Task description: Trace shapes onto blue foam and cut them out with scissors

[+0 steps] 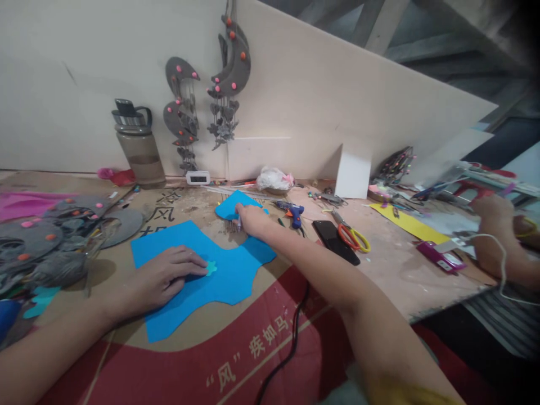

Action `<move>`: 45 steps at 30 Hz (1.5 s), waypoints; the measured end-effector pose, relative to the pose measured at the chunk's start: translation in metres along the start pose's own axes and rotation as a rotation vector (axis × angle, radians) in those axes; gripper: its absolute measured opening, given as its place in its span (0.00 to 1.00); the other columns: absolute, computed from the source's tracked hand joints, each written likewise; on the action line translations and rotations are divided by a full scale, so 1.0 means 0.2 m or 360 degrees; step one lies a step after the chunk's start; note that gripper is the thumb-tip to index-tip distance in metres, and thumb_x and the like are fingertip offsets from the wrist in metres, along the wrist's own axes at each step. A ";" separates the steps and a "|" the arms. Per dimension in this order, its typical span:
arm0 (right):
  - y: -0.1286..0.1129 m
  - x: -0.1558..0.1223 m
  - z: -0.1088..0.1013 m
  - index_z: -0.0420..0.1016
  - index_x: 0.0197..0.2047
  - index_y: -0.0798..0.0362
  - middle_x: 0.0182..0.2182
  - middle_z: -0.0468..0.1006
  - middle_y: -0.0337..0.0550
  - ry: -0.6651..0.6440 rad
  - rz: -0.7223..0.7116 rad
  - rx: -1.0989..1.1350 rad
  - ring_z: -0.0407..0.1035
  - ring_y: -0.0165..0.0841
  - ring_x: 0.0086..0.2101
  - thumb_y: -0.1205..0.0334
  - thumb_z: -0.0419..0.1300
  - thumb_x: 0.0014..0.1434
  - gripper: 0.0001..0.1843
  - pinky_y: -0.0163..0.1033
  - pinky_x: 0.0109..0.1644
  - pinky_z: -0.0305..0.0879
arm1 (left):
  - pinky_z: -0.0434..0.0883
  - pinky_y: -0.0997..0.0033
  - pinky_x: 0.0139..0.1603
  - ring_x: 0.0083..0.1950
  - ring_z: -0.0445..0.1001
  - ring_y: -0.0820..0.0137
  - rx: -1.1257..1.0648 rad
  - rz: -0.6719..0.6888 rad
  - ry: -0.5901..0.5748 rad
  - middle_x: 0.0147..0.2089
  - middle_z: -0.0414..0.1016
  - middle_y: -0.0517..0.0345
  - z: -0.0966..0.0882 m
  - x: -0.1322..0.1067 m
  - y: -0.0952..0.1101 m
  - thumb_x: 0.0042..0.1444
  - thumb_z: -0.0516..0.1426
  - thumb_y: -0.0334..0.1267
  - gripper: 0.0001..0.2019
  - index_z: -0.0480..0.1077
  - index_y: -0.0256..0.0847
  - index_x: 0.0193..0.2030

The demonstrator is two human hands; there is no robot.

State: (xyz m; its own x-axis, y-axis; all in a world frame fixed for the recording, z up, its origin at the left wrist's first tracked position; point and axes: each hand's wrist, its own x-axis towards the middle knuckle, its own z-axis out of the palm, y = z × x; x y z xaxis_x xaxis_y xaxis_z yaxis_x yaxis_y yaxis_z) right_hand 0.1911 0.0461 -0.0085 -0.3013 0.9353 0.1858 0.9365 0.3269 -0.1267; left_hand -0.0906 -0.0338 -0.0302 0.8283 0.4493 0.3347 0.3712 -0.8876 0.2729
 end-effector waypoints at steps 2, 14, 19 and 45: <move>-0.04 -0.03 -0.02 0.75 0.43 0.54 0.37 0.82 0.50 0.0028 -0.0046 0.0007 0.75 0.41 0.37 0.64 0.64 0.62 0.05 0.40 0.38 0.64 | 0.73 0.61 0.58 0.56 0.76 0.63 0.0010 0.0003 -0.0006 0.54 0.80 0.54 0.00 0.00 0.00 0.59 0.51 0.24 0.23 0.79 0.50 0.53; 0.24 -0.02 -0.48 0.70 0.45 0.51 0.33 0.76 0.42 0.1328 0.0042 0.0398 0.70 0.34 0.34 0.62 0.50 0.67 0.09 0.39 0.42 0.66 | 0.71 0.56 0.63 0.56 0.76 0.63 -0.0019 -0.0032 -0.0058 0.54 0.80 0.53 -0.03 0.02 0.04 0.59 0.51 0.24 0.22 0.79 0.47 0.52; 0.23 -0.03 -0.43 0.70 0.45 0.51 0.34 0.76 0.44 0.1426 0.0099 0.0356 0.73 0.35 0.35 0.61 0.50 0.67 0.09 0.40 0.45 0.67 | 0.70 0.56 0.63 0.57 0.75 0.63 -0.0028 -0.0029 -0.0063 0.54 0.80 0.54 -0.02 0.02 0.03 0.58 0.51 0.24 0.22 0.78 0.47 0.51; 0.08 -0.23 -0.11 0.76 0.50 0.52 0.45 0.83 0.54 0.0524 -0.0817 0.0275 0.78 0.45 0.45 0.57 0.58 0.68 0.12 0.49 0.50 0.74 | 0.66 0.57 0.60 0.58 0.72 0.60 -0.0107 -0.0019 -0.0121 0.57 0.79 0.52 -0.03 0.04 0.06 0.59 0.52 0.23 0.20 0.78 0.42 0.52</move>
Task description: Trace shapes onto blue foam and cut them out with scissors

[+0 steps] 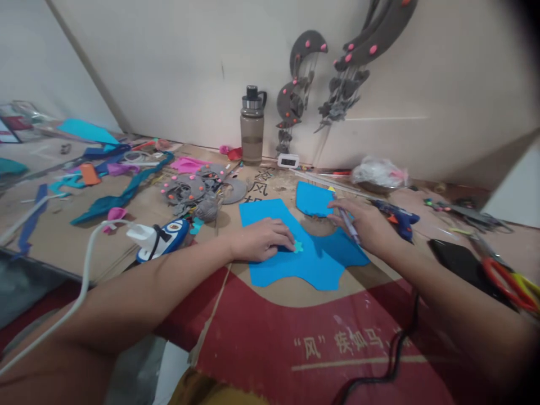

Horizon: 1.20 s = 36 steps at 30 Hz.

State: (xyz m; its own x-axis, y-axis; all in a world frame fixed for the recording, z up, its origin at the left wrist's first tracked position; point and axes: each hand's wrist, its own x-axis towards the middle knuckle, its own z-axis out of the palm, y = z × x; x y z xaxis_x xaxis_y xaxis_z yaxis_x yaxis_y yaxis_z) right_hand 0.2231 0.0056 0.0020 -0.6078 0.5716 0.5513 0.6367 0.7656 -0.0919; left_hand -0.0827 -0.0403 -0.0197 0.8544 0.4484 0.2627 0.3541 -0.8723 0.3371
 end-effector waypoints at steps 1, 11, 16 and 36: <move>-0.03 -0.02 -0.02 0.76 0.50 0.52 0.46 0.83 0.53 -0.0024 -0.0035 0.0024 0.79 0.45 0.47 0.58 0.59 0.68 0.11 0.49 0.51 0.74 | 0.66 0.57 0.59 0.58 0.72 0.60 0.0004 0.0004 -0.0006 0.58 0.79 0.52 0.00 0.00 0.00 0.59 0.52 0.23 0.20 0.78 0.42 0.52; -0.32 -0.24 -0.10 0.75 0.55 0.49 0.52 0.80 0.54 -0.0358 -0.0210 0.0344 0.78 0.43 0.49 0.55 0.63 0.66 0.16 0.46 0.51 0.77 | 0.67 0.56 0.60 0.57 0.73 0.60 0.0012 -0.0009 -0.0028 0.57 0.79 0.50 -0.01 0.01 0.01 0.58 0.53 0.22 0.20 0.78 0.40 0.51; -0.42 -0.32 -0.06 0.71 0.59 0.48 0.55 0.77 0.56 -0.0507 -0.0206 0.0299 0.76 0.46 0.52 0.51 0.65 0.63 0.24 0.51 0.52 0.77 | 0.67 0.55 0.60 0.57 0.73 0.60 0.0040 -0.0016 -0.0028 0.57 0.79 0.49 0.00 0.01 0.00 0.58 0.53 0.22 0.20 0.78 0.39 0.51; -0.12 -0.42 -0.46 0.78 0.44 0.53 0.36 0.83 0.47 0.0205 0.0846 -0.0145 0.76 0.38 0.35 0.56 0.59 0.67 0.11 0.41 0.42 0.71 | 0.70 0.56 0.61 0.57 0.75 0.61 0.0128 0.0056 0.0104 0.53 0.81 0.54 0.02 -0.02 -0.05 0.62 0.51 0.29 0.18 0.79 0.46 0.51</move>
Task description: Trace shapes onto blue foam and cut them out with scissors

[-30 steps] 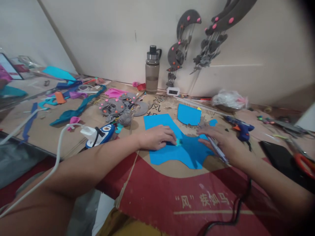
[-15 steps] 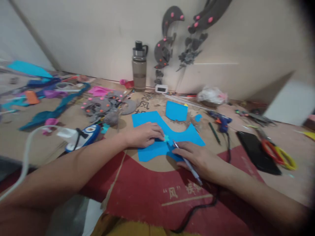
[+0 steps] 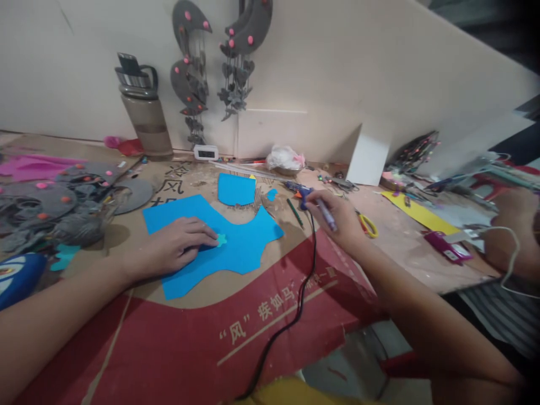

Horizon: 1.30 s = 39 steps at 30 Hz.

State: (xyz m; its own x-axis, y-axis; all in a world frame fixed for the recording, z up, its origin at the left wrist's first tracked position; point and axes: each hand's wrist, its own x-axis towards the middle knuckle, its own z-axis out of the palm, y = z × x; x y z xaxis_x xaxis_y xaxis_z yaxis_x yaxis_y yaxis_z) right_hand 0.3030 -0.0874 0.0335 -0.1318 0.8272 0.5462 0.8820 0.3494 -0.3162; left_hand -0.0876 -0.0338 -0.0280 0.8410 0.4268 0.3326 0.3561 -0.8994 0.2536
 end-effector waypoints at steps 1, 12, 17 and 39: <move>0.06 0.00 -0.04 0.78 0.44 0.53 0.36 0.82 0.47 -0.0013 0.0078 -0.0128 0.75 0.38 0.34 0.55 0.59 0.66 0.12 0.42 0.41 0.70 | 0.70 0.56 0.61 0.57 0.76 0.61 -0.0002 -0.0011 -0.0003 0.53 0.81 0.54 0.00 0.00 0.00 0.62 0.51 0.30 0.18 0.79 0.46 0.50; 0.51 -0.26 -0.09 0.75 0.51 0.58 0.38 0.81 0.56 -0.0249 0.0626 -0.0812 0.76 0.47 0.39 0.51 0.65 0.59 0.23 0.47 0.42 0.69 | 0.70 0.53 0.63 0.57 0.75 0.61 -0.0118 -0.0087 0.0009 0.54 0.81 0.54 0.03 -0.01 -0.03 0.61 0.52 0.31 0.17 0.80 0.48 0.50; 0.46 -0.23 -0.04 0.74 0.53 0.56 0.41 0.81 0.56 -0.0187 0.0625 -0.0763 0.76 0.47 0.41 0.51 0.62 0.61 0.22 0.47 0.44 0.69 | 0.71 0.55 0.62 0.57 0.75 0.60 -0.0093 -0.0074 0.0009 0.53 0.82 0.55 0.02 0.00 -0.01 0.60 0.53 0.30 0.18 0.80 0.49 0.50; 0.42 0.20 0.25 0.70 0.44 0.57 0.30 0.78 0.48 -0.0056 0.0749 -0.0321 0.74 0.39 0.31 0.62 0.57 0.60 0.09 0.40 0.37 0.68 | 0.71 0.58 0.61 0.56 0.77 0.62 -0.0025 -0.0028 0.0025 0.53 0.82 0.55 0.01 0.00 0.00 0.59 0.53 0.27 0.20 0.79 0.48 0.51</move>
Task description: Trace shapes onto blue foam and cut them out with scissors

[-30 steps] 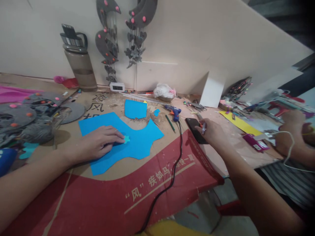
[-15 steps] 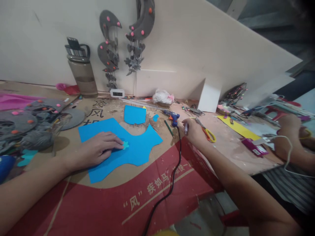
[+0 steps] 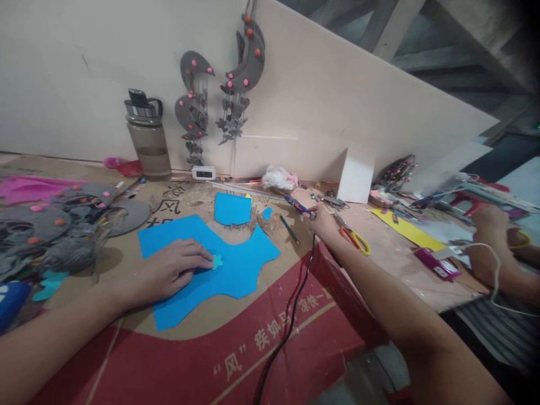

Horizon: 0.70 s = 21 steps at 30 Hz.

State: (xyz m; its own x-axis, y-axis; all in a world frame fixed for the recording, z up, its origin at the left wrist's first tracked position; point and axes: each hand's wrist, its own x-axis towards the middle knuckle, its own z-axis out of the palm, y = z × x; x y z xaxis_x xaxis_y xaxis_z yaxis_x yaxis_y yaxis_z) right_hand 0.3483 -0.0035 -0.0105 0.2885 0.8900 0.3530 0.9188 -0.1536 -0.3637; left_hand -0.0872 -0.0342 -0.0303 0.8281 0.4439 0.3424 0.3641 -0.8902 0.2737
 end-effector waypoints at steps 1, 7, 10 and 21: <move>0.01 0.02 -0.01 0.70 0.44 0.56 0.28 0.77 0.46 0.0001 0.0036 0.0025 0.73 0.37 0.29 0.62 0.56 0.61 0.09 0.39 0.35 0.68 | 0.71 0.57 0.61 0.56 0.77 0.62 -0.0005 0.0002 0.0002 0.53 0.82 0.55 0.00 0.00 0.00 0.60 0.52 0.27 0.19 0.79 0.49 0.51; -0.02 -0.01 -0.01 0.70 0.46 0.57 0.29 0.78 0.45 0.0029 0.0054 0.0118 0.73 0.36 0.28 0.58 0.58 0.61 0.13 0.38 0.33 0.67 | 0.72 0.58 0.62 0.56 0.76 0.62 -0.0030 -0.0042 0.0008 0.53 0.81 0.55 0.01 -0.01 -0.01 0.60 0.52 0.27 0.20 0.79 0.49 0.51; -0.06 -0.06 0.01 0.72 0.46 0.56 0.33 0.79 0.47 -0.0011 -0.0075 0.0134 0.73 0.37 0.32 0.58 0.62 0.59 0.13 0.39 0.36 0.67 | 0.72 0.58 0.61 0.56 0.76 0.62 -0.0031 -0.0040 0.0007 0.53 0.81 0.55 0.01 0.00 0.00 0.60 0.52 0.28 0.20 0.80 0.49 0.50; 0.17 -0.20 -0.16 0.72 0.49 0.56 0.41 0.79 0.55 0.0042 -0.0187 -0.0035 0.74 0.45 0.41 0.54 0.60 0.61 0.18 0.48 0.48 0.68 | 0.73 0.58 0.59 0.55 0.76 0.62 0.0000 -0.0031 0.0010 0.52 0.82 0.54 -0.01 0.00 0.02 0.59 0.51 0.27 0.20 0.79 0.48 0.51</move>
State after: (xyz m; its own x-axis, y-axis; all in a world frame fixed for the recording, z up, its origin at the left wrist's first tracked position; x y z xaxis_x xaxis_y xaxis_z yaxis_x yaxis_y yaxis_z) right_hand 0.3762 -0.0573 -0.0093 0.1851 0.8910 0.4146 0.9523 -0.0584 -0.2997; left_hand -0.0859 -0.0372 -0.0274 0.8179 0.4620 0.3428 0.3803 -0.8813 0.2805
